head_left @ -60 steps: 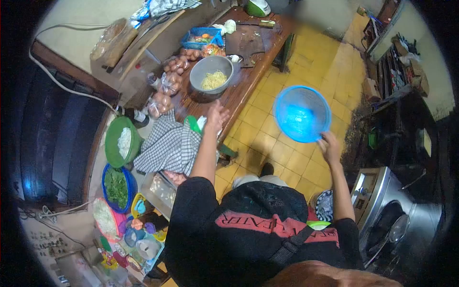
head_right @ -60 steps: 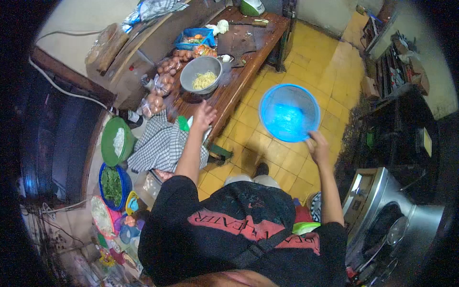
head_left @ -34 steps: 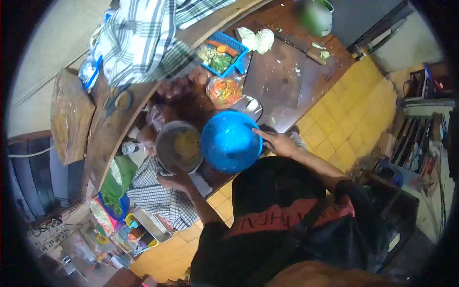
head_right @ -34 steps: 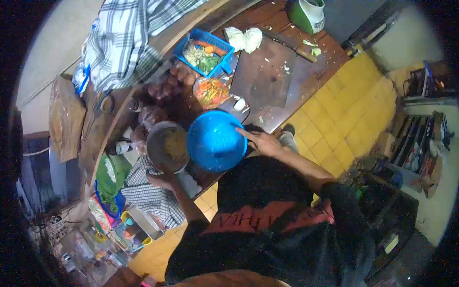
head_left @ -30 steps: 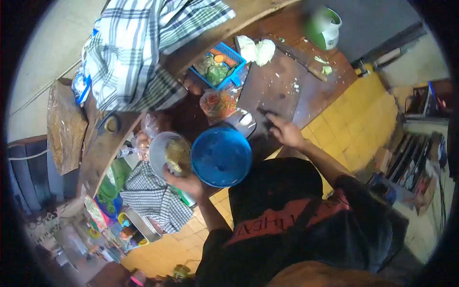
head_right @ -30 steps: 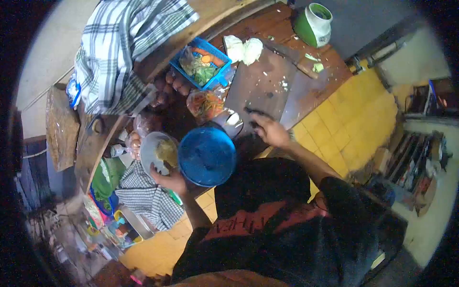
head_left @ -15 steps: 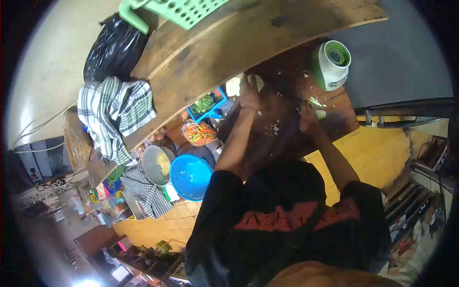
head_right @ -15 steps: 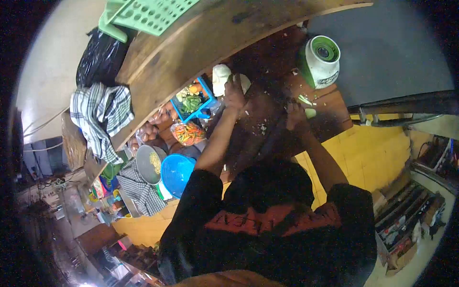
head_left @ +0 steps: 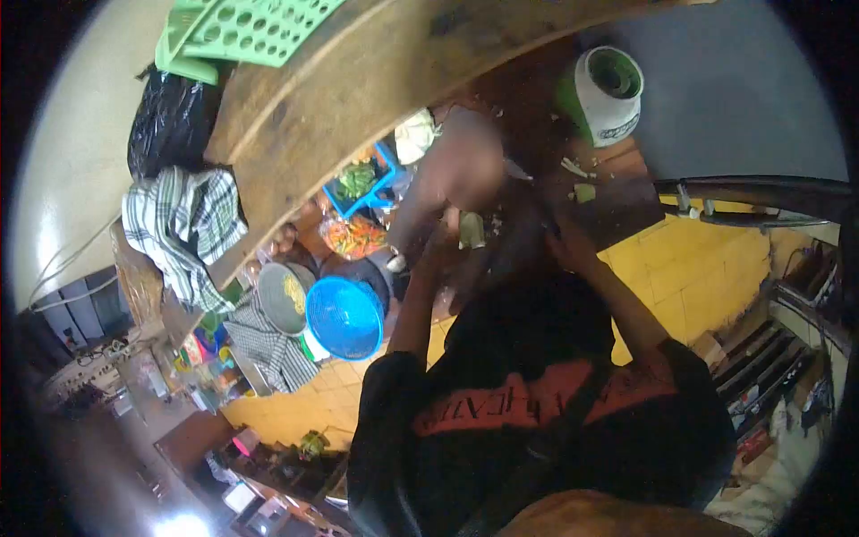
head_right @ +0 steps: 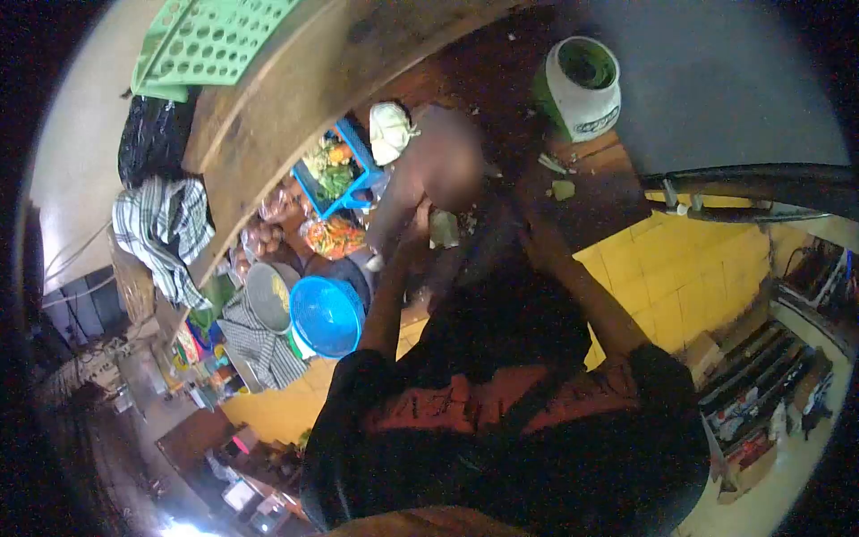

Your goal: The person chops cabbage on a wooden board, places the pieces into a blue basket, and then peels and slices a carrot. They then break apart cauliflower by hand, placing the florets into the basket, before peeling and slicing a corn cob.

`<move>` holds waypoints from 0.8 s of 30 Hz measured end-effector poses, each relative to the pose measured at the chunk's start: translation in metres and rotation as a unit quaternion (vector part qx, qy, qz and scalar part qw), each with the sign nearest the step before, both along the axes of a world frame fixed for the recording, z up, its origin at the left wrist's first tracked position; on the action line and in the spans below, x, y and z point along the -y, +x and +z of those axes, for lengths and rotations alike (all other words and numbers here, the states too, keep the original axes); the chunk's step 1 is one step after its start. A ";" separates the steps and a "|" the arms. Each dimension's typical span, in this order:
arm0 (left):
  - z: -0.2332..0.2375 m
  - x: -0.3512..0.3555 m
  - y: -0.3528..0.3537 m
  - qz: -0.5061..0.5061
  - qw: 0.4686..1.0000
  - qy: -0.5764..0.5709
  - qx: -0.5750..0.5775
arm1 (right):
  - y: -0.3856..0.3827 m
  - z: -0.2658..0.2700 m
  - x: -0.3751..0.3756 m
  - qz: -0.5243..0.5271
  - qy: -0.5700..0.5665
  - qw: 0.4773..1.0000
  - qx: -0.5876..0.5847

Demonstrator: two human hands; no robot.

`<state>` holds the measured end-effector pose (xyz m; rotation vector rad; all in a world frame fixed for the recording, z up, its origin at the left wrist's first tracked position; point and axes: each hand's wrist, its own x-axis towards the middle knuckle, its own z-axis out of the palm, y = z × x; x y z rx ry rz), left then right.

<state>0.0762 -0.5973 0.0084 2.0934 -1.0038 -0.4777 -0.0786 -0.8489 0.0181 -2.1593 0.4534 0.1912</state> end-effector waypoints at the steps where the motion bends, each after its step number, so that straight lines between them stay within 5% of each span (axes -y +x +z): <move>1: 0.003 -0.006 -0.010 0.006 1.000 -0.002 0.019 | 0.001 -0.010 -0.008 0.008 0.004 1.000 -0.008; 6: -0.009 -0.012 -0.030 0.062 0.984 -0.035 0.162 | 0.026 -0.003 -0.050 0.169 -0.033 0.982 -0.072; 8: -0.024 -0.020 -0.041 0.210 0.964 -0.050 0.153 | 0.026 0.004 -0.065 0.166 -0.037 0.984 -0.055; 11: -0.064 -0.014 -0.049 0.290 0.952 0.005 0.101 | 0.016 -0.018 -0.077 0.175 -0.059 0.983 0.001; 12: -0.070 -0.006 -0.053 0.310 0.935 0.001 0.172 | 0.015 -0.026 -0.078 0.190 -0.080 0.978 0.043; 15: -0.046 0.004 -0.055 0.347 0.924 0.011 0.159 | 0.028 0.034 -0.090 0.195 -0.091 0.967 -0.135; 22: -0.062 0.008 -0.053 0.389 0.907 0.089 0.137 | 0.020 -0.005 -0.088 0.219 -0.100 0.969 -0.047; 24: -0.064 0.006 -0.054 0.377 0.911 0.021 0.163 | 0.023 -0.007 -0.094 0.219 -0.127 0.958 -0.136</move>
